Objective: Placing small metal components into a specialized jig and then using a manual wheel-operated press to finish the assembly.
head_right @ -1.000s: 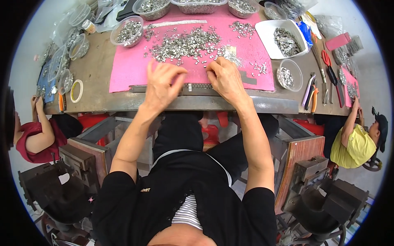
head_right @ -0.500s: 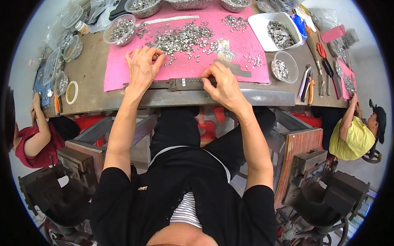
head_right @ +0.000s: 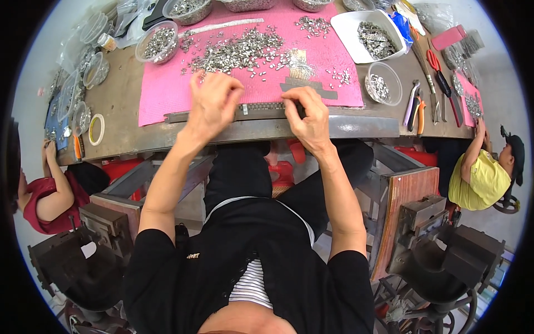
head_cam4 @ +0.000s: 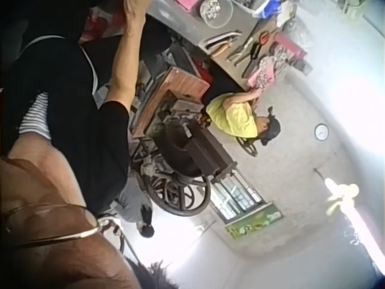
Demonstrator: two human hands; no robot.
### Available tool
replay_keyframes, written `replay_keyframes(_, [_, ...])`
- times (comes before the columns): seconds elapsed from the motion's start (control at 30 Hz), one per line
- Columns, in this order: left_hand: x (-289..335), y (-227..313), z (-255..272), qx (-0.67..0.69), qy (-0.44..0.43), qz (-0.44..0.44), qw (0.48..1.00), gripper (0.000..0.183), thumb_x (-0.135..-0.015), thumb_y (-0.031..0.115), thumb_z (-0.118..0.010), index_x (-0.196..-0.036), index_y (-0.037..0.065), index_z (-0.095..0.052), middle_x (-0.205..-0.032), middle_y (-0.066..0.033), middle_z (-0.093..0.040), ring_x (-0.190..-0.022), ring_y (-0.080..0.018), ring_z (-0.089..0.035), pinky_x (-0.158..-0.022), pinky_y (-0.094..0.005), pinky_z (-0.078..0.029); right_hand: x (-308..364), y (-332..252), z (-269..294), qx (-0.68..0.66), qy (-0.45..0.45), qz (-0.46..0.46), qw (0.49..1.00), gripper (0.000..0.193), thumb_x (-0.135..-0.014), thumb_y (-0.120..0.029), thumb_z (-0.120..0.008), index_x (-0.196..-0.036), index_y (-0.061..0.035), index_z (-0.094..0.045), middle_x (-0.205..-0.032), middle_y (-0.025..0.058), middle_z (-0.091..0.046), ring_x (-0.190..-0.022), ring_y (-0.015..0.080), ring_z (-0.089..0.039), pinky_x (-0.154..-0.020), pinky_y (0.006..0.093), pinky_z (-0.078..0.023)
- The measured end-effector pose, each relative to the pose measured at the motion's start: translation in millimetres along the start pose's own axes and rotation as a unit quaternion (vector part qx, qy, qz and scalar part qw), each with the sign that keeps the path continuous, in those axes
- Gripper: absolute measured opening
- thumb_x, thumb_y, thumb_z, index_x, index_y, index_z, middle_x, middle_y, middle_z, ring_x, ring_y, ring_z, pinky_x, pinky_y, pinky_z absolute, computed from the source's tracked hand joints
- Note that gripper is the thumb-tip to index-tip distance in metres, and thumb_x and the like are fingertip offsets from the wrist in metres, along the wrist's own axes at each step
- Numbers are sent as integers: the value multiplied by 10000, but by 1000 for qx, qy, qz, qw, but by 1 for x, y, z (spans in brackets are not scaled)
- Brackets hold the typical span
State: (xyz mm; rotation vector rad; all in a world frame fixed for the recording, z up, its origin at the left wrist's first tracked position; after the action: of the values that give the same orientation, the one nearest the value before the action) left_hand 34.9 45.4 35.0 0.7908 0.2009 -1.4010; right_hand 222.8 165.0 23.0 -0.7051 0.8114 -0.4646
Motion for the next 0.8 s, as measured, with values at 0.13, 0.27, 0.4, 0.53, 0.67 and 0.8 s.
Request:
replay_keyframes(0.13, [5, 36, -18, 57, -34, -38, 997, 133, -866, 118, -733, -959, 102, -639, -917, -28, -630, -947, -228, -617, -1084, -534, -315, 7, 8, 4, -16, 54, -73, 996, 122, -873, 24, -681, -989, -15, -695, -906, 102, -681, -813, 224, -663, -743, 323, -517])
replay_keyframes(0.27, [3, 41, -27, 42, -34, -48, 997, 146, -840, 125, -752, -939, 100, -647, -912, -26, -625, -944, -224, -621, -1094, -560, -331, 6, 8, 1, -17, 60, -60, 996, 123, -875, 17, -684, -992, -18, -700, -897, 101, -680, -811, 226, -666, -745, 327, -518])
replay_keyframes(0.4, [3, 43, -31, 33, -36, -47, 998, 143, -828, 123, -756, -926, 106, -655, -905, -27, -617, -935, -227, -622, -1096, -570, -334, 7, 8, 2, -21, 65, -67, 995, 123, -872, 18, -687, -988, -19, -699, -897, 101, -680, -812, 231, -665, -744, 328, -518])
replay_keyframes(0.53, [3, 41, -29, 65, -34, -35, 997, 129, -854, 111, -734, -969, 101, -678, -928, -40, -652, -949, -237, -632, -1124, -584, -305, 8, 9, 1, -17, 64, -59, 996, 115, -870, 18, -689, -979, -17, -697, -892, 99, -680, -808, 243, -663, -746, 333, -520])
replay_keyframes(0.67, [9, 29, -10, 75, 25, -1, 997, 191, -880, 109, -723, -1069, 100, -699, -987, -46, -691, -978, -239, -637, -1149, -556, -292, 10, 7, 4, -20, 46, -65, 997, 149, -856, 22, -694, -1002, -7, -689, -934, 115, -683, -867, 272, -664, -789, 357, -522])
replay_keyframes(0.8, [32, 13, 14, 28, 37, 35, 998, 238, -865, 177, -761, -1075, 88, -694, -1000, -62, -665, -1004, -266, -603, -1063, -499, -343, 20, -1, 17, 53, 48, 17, 997, 227, -840, 26, -703, -1065, 3, -675, -1024, 150, -675, -977, 322, -647, -867, 394, -514])
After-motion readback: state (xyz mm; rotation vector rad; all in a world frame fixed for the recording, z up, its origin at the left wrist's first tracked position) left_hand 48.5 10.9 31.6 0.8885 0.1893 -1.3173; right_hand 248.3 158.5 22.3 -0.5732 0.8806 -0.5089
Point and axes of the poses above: each hand's wrist, its own x-axis away from the middle knuckle, its own z-axis out of the back of the hand, y = z × x, the point moved 4 cm from there along -x, towards the middle knuckle
